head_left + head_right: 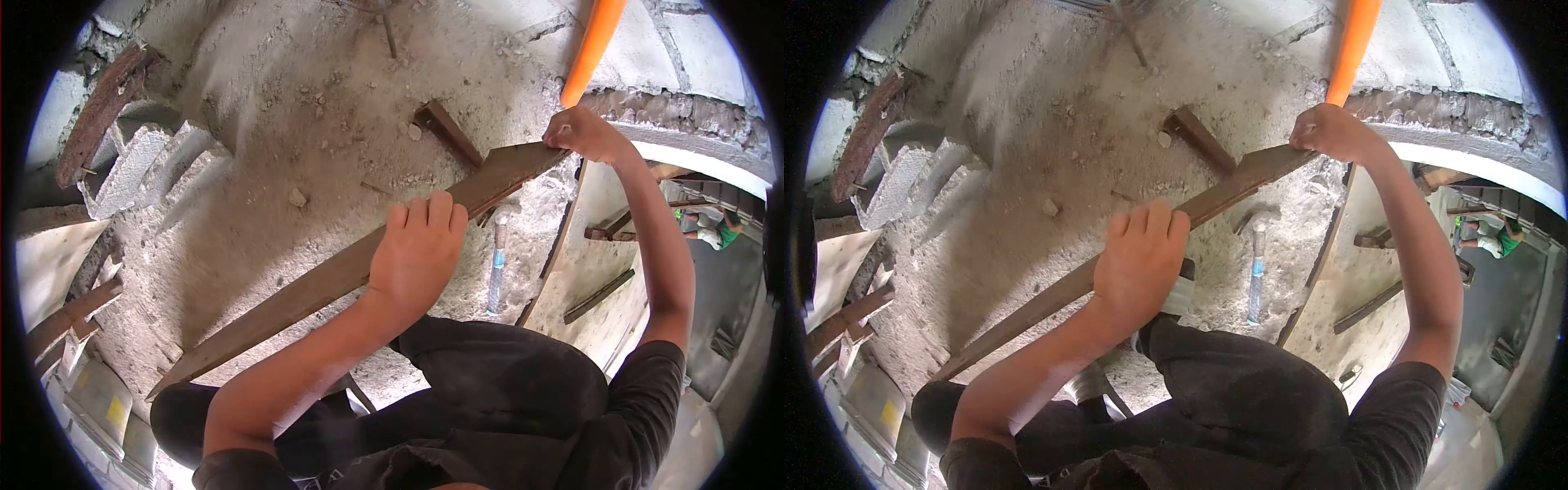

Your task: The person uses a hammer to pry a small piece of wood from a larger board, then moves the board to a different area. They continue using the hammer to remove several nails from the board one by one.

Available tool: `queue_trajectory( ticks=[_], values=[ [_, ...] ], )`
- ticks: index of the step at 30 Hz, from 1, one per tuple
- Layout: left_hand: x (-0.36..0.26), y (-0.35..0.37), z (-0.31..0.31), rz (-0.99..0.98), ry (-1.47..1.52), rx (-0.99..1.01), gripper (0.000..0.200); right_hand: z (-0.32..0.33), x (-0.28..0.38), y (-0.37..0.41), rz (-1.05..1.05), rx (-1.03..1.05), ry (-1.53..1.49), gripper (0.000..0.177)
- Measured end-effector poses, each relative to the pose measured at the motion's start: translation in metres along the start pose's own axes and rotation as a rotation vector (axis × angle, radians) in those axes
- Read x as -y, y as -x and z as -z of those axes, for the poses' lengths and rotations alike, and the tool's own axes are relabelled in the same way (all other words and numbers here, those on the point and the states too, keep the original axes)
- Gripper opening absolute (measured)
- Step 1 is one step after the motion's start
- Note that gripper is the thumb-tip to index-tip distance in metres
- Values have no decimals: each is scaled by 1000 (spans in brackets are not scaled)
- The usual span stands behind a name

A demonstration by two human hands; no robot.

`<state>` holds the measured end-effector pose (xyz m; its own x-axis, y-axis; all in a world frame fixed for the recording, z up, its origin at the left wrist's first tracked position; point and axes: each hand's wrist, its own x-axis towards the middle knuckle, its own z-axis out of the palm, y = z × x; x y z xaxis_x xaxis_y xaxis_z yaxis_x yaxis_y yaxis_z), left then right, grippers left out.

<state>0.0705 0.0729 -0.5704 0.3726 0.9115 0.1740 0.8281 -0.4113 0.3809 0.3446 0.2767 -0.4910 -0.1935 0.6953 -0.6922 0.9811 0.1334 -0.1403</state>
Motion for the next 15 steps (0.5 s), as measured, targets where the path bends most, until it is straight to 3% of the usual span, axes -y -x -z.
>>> queue_trajectory(
  ticks=[15],
  values=[
    [0,2,2,-21,-3,-15,14,0,7,-3,41,19,171,18]
  ],
)
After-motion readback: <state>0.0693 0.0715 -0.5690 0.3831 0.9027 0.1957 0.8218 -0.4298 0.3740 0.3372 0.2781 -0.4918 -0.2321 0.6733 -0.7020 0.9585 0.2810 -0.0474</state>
